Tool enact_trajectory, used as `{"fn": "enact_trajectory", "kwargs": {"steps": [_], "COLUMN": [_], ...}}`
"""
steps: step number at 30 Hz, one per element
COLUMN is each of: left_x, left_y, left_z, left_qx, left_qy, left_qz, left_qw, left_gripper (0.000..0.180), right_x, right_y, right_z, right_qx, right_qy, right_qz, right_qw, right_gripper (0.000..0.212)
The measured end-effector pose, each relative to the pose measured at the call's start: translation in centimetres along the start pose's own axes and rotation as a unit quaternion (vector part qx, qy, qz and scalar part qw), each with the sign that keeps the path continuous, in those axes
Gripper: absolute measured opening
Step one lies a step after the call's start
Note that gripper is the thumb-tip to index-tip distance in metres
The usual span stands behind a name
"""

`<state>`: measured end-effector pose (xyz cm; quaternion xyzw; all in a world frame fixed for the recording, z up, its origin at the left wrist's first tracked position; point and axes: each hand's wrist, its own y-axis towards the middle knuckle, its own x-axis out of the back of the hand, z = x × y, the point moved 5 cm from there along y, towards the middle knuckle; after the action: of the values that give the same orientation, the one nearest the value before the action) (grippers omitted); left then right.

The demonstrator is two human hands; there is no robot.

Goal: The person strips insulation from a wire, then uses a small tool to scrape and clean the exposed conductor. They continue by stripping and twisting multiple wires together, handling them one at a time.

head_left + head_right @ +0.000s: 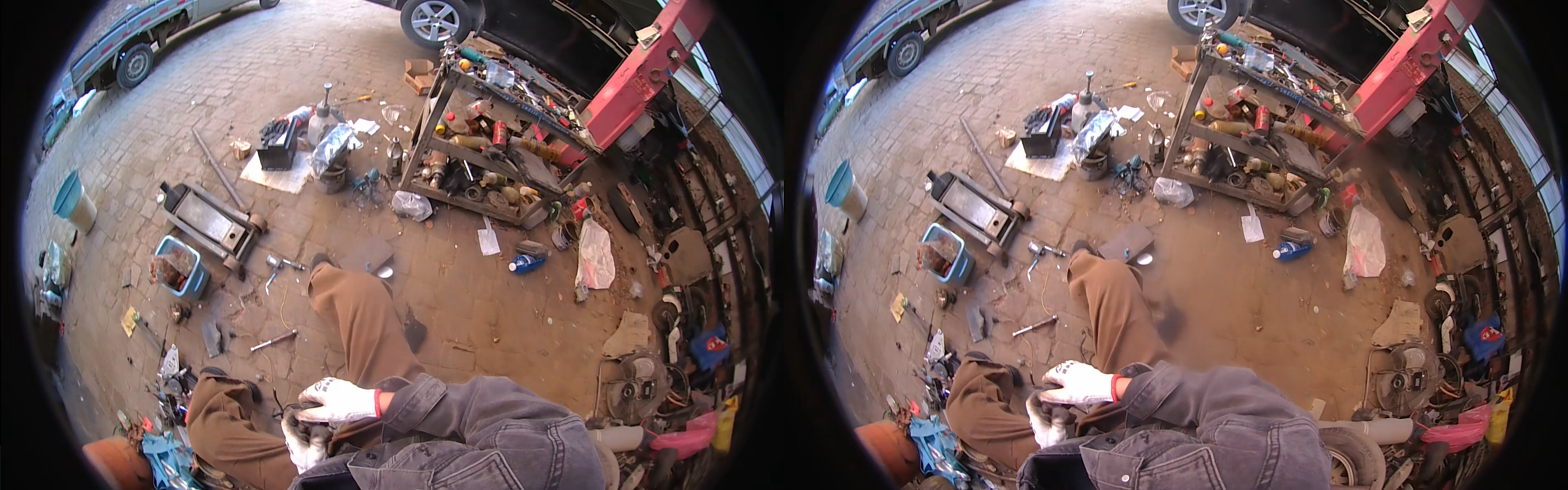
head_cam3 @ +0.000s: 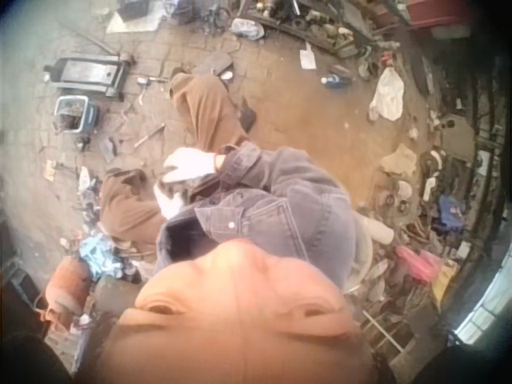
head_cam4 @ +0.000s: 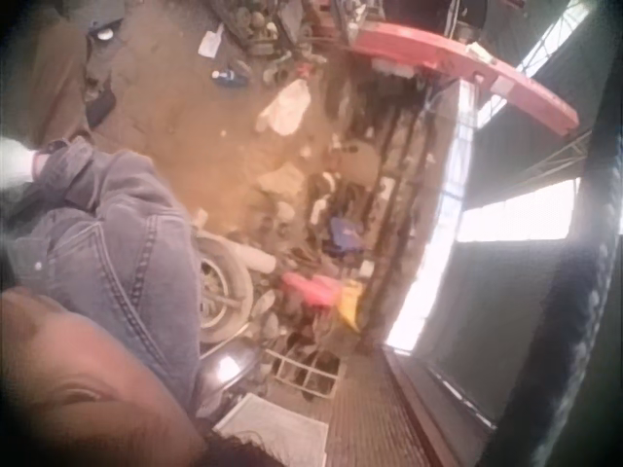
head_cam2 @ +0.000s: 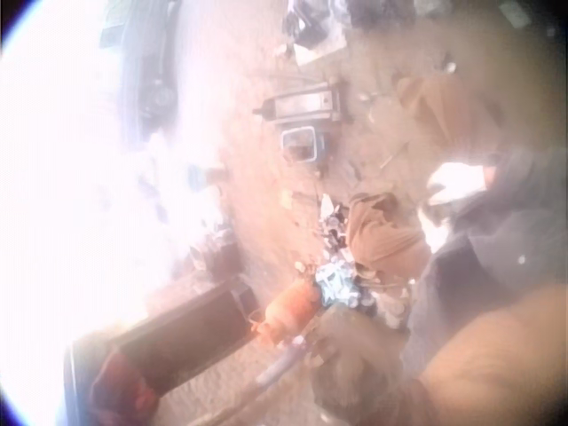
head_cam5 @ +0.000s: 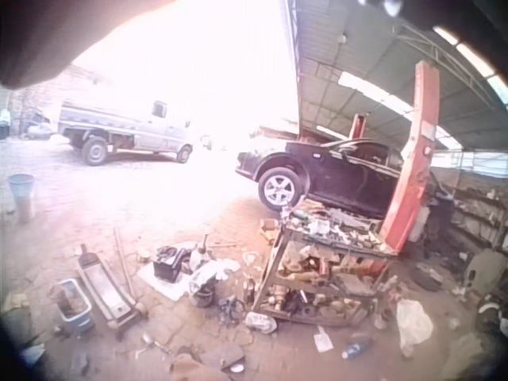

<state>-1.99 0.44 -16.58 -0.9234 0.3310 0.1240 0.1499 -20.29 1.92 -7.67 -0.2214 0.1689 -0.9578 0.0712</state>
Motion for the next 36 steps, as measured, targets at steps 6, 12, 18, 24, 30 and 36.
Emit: {"fn": "enact_trajectory", "kwargs": {"steps": [6, 12, 18, 24, 30, 36], "left_x": [2.6, 2.8, 1.3, -1.0, -2.8, -1.1], "left_y": [1.2, 1.2, 0.6, 0.4, 0.4, 0.3], "left_z": [1.4, 1.4, 0.9, -2.2, -4.3, -5.1], "left_qx": [-0.059, -0.064, -0.005, 0.01, -0.066, 0.069], "left_qy": [0.217, 0.151, 0.104, 0.124, 0.097, 0.12], "left_qz": [0.042, 0.039, 0.004, -0.003, -0.116, -0.187], "left_qw": [0.973, 0.986, 0.995, 0.992, 0.986, 0.973], "left_gripper": [0.086, 0.059, 0.051, 0.049, 0.048, 0.039], "right_x": [-0.7, -0.5, -0.1, -0.1, -0.8, 2.7], "right_y": [-0.1, -0.5, -1.1, -1.0, -0.9, -2.2], "right_z": [-1.1, -0.6, 0.3, -0.2, -0.5, 2.2], "right_qx": [-0.032, -0.054, -0.057, -0.047, -0.019, 0.092], "right_qy": [0.041, 0.01, -0.026, 0.045, 0.212, 0.009], "right_qz": [-0.049, -0.031, 0.033, -0.006, -0.116, -0.201], "right_qw": [0.997, 0.998, 0.998, 0.998, 0.97, 0.975], "right_gripper": [0.066, 0.075, 0.073, 0.07, 0.054, 0.039]}}
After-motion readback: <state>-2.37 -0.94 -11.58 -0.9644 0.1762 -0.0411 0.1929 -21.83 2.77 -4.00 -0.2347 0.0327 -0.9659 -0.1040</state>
